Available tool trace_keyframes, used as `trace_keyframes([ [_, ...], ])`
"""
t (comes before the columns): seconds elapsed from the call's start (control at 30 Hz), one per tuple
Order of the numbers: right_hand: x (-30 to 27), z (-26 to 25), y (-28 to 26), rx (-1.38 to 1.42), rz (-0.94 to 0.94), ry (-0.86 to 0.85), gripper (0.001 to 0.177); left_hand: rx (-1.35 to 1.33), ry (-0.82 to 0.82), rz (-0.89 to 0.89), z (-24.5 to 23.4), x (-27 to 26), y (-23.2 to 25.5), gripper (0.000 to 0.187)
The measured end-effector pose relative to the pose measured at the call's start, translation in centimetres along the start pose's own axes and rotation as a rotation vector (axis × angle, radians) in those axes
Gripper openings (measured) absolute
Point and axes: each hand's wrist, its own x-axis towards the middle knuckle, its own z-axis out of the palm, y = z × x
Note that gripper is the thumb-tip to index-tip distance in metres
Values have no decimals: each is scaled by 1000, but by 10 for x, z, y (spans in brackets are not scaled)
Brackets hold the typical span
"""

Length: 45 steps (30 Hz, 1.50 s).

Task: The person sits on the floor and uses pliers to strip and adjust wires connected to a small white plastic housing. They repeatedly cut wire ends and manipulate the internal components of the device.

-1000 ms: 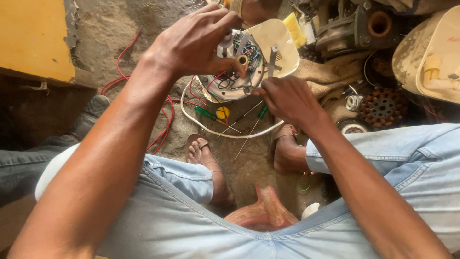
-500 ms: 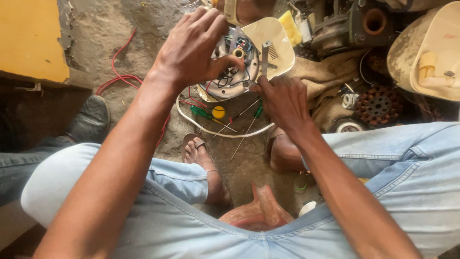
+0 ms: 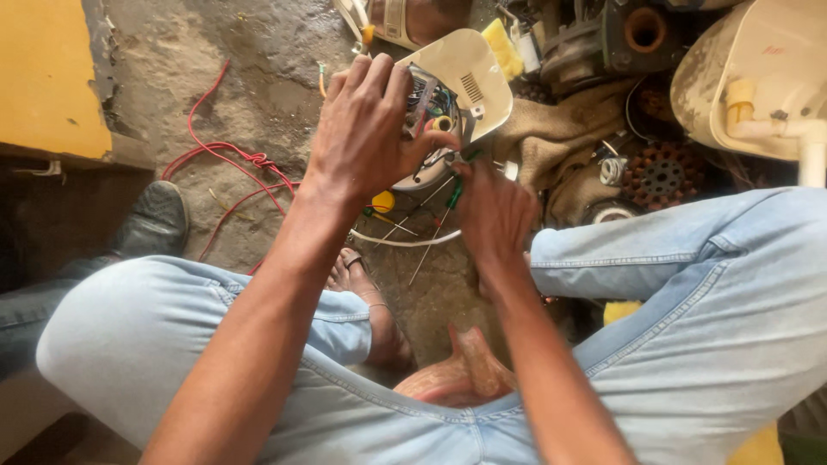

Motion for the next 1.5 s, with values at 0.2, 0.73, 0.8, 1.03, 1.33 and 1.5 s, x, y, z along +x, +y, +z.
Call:
trace_keyframes([
  [0.2, 37, -31, 31, 42, -143, -244, 31, -65, -71, -30, -11, 9, -10, 74],
  [0.73, 119, -11, 39, -247, -651, -592, 40, -137, -42, -51, -21, 7, -38, 64],
  [0.8, 129, -10, 41, -245, -873, -497, 37, -171, -44, -48, -21, 7, -39, 64],
  [1.03, 140, -2, 37, -385, -1033, -479, 40, -109, 27, 64, -14, 7, -45, 61],
  [1.33, 113, -10, 46, -307, -986, -139, 30, -42, 133, 74, -2, 4, -38, 66],
  [1.5, 103, -9, 44, -271, -878, -120, 32, -36, 134, 51, 0, 3, -37, 68],
])
